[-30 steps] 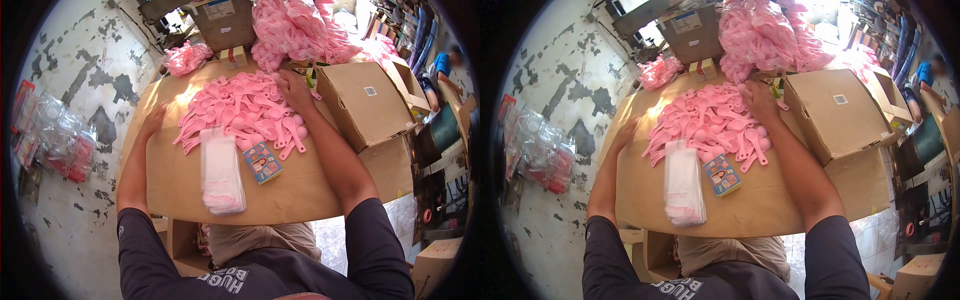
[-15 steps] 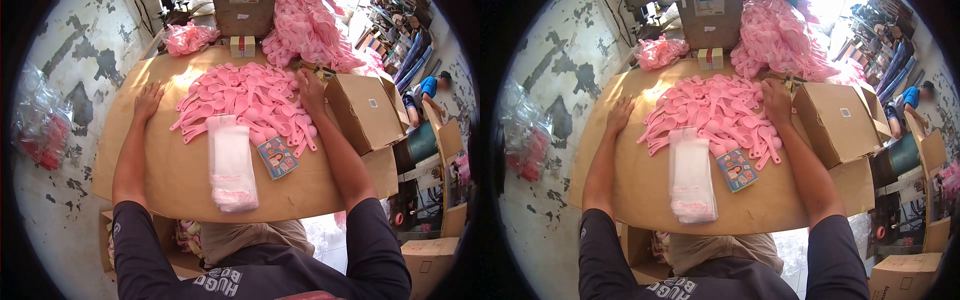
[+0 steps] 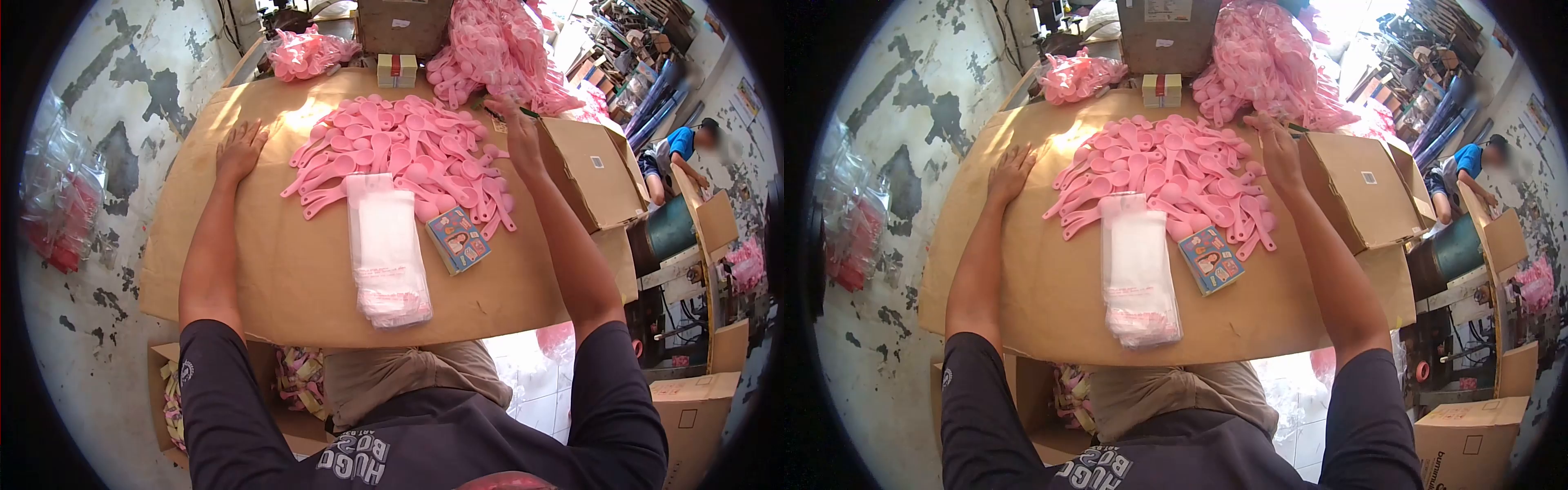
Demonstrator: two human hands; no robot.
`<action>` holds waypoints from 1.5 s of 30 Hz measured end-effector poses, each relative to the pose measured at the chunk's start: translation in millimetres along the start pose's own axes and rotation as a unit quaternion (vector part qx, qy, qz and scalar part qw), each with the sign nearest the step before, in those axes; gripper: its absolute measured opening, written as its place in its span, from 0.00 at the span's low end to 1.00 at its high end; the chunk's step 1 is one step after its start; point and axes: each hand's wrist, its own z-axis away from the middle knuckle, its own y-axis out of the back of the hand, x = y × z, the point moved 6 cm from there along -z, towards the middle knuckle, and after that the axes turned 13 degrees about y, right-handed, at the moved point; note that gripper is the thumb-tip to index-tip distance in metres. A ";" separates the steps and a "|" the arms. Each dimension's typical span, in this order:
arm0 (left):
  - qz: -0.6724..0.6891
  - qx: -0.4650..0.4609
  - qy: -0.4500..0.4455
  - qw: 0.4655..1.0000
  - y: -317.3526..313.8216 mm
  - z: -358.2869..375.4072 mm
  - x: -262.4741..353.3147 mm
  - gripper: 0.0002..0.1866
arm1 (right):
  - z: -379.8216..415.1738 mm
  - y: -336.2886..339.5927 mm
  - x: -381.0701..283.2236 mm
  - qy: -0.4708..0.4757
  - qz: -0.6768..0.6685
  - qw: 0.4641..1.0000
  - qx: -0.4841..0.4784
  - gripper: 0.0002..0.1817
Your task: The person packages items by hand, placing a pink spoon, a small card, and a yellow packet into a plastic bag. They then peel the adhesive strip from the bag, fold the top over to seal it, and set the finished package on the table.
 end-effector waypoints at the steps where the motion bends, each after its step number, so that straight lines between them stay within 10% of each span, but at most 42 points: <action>1: -0.007 0.001 0.001 1.000 -0.2 0.2 -0.1 0.35 | 5.1 3.4 -21.1 -0.002 0.001 1.000 0.001 0.36; 7: -0.005 -0.001 -0.001 1.000 -5.0 -4.7 -2.1 0.36 | 101.5 4.3 -128.3 -0.118 -0.302 0.933 -0.157 0.44; 11: -0.026 -0.002 0.001 1.000 -8.1 -4.4 -1.7 0.36 | 172.9 17.1 -208.3 -0.001 -0.173 0.958 -0.227 0.49; 15: -0.064 0.008 -0.018 0.998 -22.8 -18.6 -12.6 0.35 | 267.5 1.2 -237.9 -0.026 -0.436 0.808 -0.396 0.44; 17: -0.072 0.022 -0.039 0.996 -32.5 -30.1 -19.1 0.35 | 306.9 -9.4 -243.1 -0.152 -0.375 0.820 -0.405 0.40; 21: -0.063 0.028 -0.061 0.996 -41.6 -42.0 -25.2 0.34 | 367.5 -27.2 -146.5 -0.333 -0.132 0.895 -0.265 0.31; 26: -0.073 0.009 -0.018 0.997 -22.9 -18.6 -13.2 0.34 | 402.9 -64.5 -10.0 0.009 0.133 0.989 -0.058 0.28; 31: -0.073 0.008 -0.013 0.997 -23.1 -18.9 -13.4 0.34 | 388.7 -97.6 64.8 -0.134 0.222 0.947 -0.187 0.28; 45: -0.062 0.012 -0.012 0.998 -22.3 -19.6 -13.3 0.33 | 384.3 -91.1 74.4 -0.150 0.209 0.943 -0.209 0.29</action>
